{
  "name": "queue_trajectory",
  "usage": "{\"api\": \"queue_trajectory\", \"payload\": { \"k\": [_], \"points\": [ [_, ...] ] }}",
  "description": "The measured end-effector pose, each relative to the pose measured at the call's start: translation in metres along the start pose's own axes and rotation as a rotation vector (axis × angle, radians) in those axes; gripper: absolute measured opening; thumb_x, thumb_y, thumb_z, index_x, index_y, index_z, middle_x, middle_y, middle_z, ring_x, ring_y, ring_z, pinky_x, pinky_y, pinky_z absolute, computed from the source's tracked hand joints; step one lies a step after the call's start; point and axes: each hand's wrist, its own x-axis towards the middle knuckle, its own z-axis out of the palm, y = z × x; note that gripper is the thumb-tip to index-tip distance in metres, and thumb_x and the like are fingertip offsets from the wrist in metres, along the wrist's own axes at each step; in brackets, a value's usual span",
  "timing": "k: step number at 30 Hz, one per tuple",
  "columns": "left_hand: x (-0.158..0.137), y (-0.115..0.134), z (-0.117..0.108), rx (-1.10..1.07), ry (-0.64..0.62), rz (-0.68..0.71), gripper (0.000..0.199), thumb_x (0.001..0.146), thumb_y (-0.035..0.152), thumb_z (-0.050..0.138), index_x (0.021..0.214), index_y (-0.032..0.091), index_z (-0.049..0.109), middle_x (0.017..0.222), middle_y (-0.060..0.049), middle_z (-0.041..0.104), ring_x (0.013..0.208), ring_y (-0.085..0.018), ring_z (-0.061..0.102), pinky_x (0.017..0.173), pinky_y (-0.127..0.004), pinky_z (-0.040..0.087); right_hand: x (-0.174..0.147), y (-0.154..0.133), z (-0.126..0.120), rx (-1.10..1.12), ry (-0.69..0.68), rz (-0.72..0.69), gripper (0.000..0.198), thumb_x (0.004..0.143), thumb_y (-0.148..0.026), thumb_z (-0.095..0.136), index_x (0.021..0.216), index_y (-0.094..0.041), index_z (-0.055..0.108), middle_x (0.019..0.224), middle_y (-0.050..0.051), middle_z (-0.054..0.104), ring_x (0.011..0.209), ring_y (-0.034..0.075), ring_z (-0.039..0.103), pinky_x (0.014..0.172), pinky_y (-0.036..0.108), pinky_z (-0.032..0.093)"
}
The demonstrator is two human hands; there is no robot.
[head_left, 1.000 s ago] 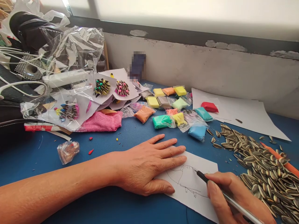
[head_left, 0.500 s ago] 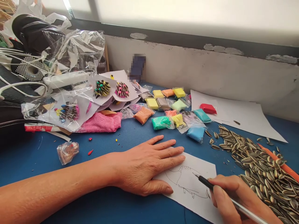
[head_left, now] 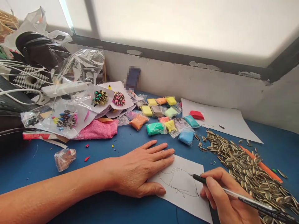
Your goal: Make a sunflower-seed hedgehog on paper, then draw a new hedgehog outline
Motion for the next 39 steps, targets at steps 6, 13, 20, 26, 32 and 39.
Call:
{"api": "queue_trajectory", "payload": {
  "k": [6, 13, 20, 26, 32, 39],
  "points": [
    [-0.001, 0.002, 0.003, 0.021, 0.019, 0.018, 0.076, 0.102, 0.053, 0.052, 0.161, 0.01, 0.031, 0.167, -0.015, 0.021, 0.158, -0.029, 0.013, 0.129, -0.048, 0.009, 0.004, -0.01, 0.006, -0.061, 0.045, -0.1, 0.027, 0.097, -0.042, 0.05, 0.078, -0.026, 0.061, 0.051, -0.007, 0.054, 0.04, 0.011, 0.05, 0.036, 0.022, 0.038],
    [0.0, 0.003, 0.002, 0.041, -0.024, 0.019, 0.072, 0.103, 0.051, 0.051, 0.162, 0.015, 0.03, 0.169, -0.01, 0.021, 0.158, -0.03, 0.01, 0.129, -0.049, 0.008, 0.003, -0.016, 0.006, -0.072, 0.035, -0.163, 0.026, 0.096, -0.038, 0.05, 0.075, -0.026, 0.061, 0.054, -0.007, 0.056, 0.041, 0.01, 0.05, 0.037, 0.024, 0.036],
    [0.002, 0.003, 0.003, 0.008, 0.016, 0.028, 0.071, 0.102, 0.051, 0.054, 0.16, 0.016, 0.034, 0.166, -0.009, 0.031, 0.158, -0.032, 0.015, 0.129, -0.051, 0.012, -0.003, -0.015, 0.01, -0.051, 0.068, -0.05, 0.03, 0.098, -0.044, 0.049, 0.078, -0.026, 0.061, 0.055, -0.007, 0.052, 0.04, 0.011, 0.042, 0.036, 0.025, 0.033],
    [0.005, 0.004, 0.008, 0.033, 0.045, 0.078, 0.071, 0.101, 0.049, 0.055, 0.156, 0.007, 0.038, 0.164, -0.016, 0.034, 0.156, -0.03, 0.025, 0.129, -0.041, 0.018, 0.005, 0.002, 0.004, 0.025, -0.028, -0.035, 0.03, 0.098, -0.048, 0.049, 0.084, -0.025, 0.063, 0.056, -0.005, 0.055, 0.042, 0.012, 0.051, 0.036, 0.023, 0.042],
    [0.003, 0.004, 0.01, 0.057, 0.063, 0.096, 0.066, 0.104, 0.049, 0.048, 0.158, 0.012, 0.038, 0.165, -0.013, 0.031, 0.156, -0.032, 0.022, 0.128, -0.047, 0.02, 0.001, -0.009, 0.009, 0.06, 0.028, 0.004, 0.033, 0.098, -0.051, 0.049, 0.082, -0.025, 0.062, 0.057, -0.005, 0.054, 0.044, 0.012, 0.049, 0.04, 0.024, 0.042],
    [0.003, 0.002, 0.013, 0.055, 0.059, 0.075, 0.069, 0.105, 0.051, 0.047, 0.16, 0.01, 0.035, 0.165, -0.013, 0.03, 0.157, -0.03, 0.019, 0.129, -0.045, 0.016, -0.002, -0.015, 0.009, -0.046, 0.068, -0.087, 0.028, 0.096, -0.045, 0.051, 0.078, -0.026, 0.06, 0.055, -0.006, 0.055, 0.042, 0.012, 0.047, 0.039, 0.027, 0.035]
  ]
}}
